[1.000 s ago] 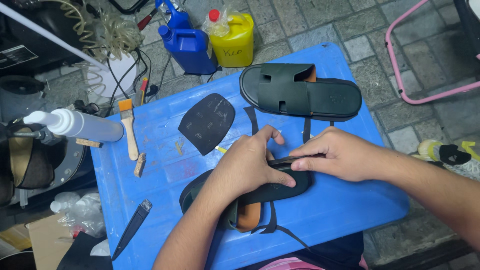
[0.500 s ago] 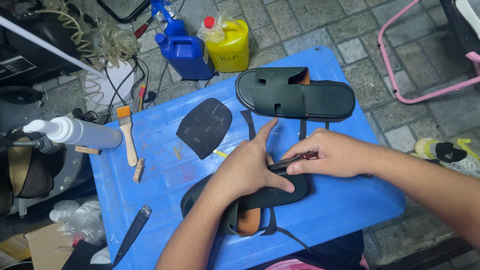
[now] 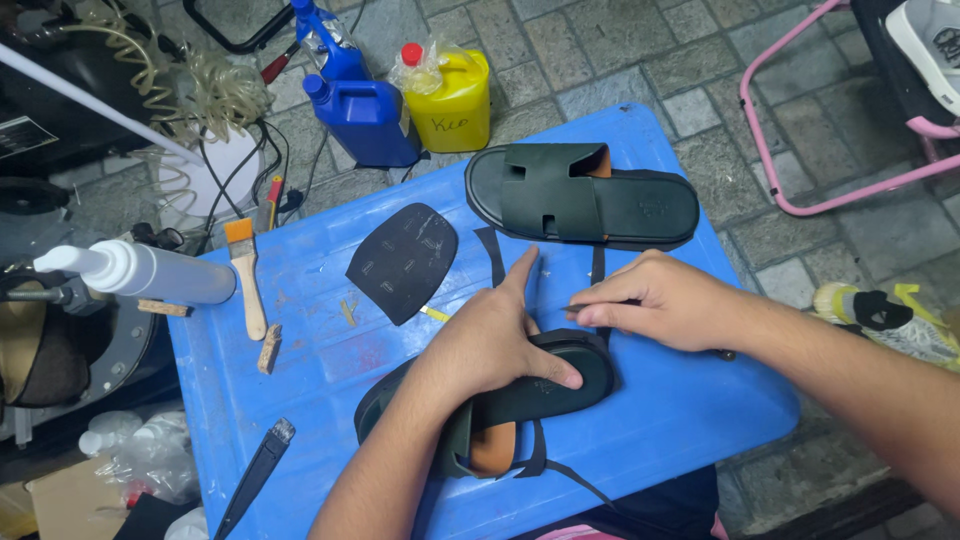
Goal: The person uses a red multi-tool to trim excess black rubber material from the edges of a dark green slide sandal. They carefully cut along the perimeter of the sole, removing strips of rubber and then inspecting the fit of the sandal.
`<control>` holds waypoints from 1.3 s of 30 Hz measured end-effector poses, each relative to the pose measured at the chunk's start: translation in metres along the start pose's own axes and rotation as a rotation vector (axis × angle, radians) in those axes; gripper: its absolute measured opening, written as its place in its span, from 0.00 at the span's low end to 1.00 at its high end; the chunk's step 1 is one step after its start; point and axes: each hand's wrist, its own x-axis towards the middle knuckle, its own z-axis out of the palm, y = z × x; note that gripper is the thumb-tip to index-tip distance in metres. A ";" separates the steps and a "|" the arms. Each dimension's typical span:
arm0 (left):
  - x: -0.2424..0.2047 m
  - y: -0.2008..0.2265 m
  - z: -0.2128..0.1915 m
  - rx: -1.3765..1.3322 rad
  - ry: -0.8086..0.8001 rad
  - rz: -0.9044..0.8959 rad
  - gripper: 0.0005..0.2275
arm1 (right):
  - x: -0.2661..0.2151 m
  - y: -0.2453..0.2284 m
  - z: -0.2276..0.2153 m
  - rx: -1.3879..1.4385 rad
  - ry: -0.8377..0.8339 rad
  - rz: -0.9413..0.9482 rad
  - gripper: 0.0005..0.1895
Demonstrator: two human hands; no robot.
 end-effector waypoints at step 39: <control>0.001 -0.017 0.090 0.261 0.694 0.091 0.14 | -0.086 0.018 -0.014 -0.060 0.418 0.202 0.14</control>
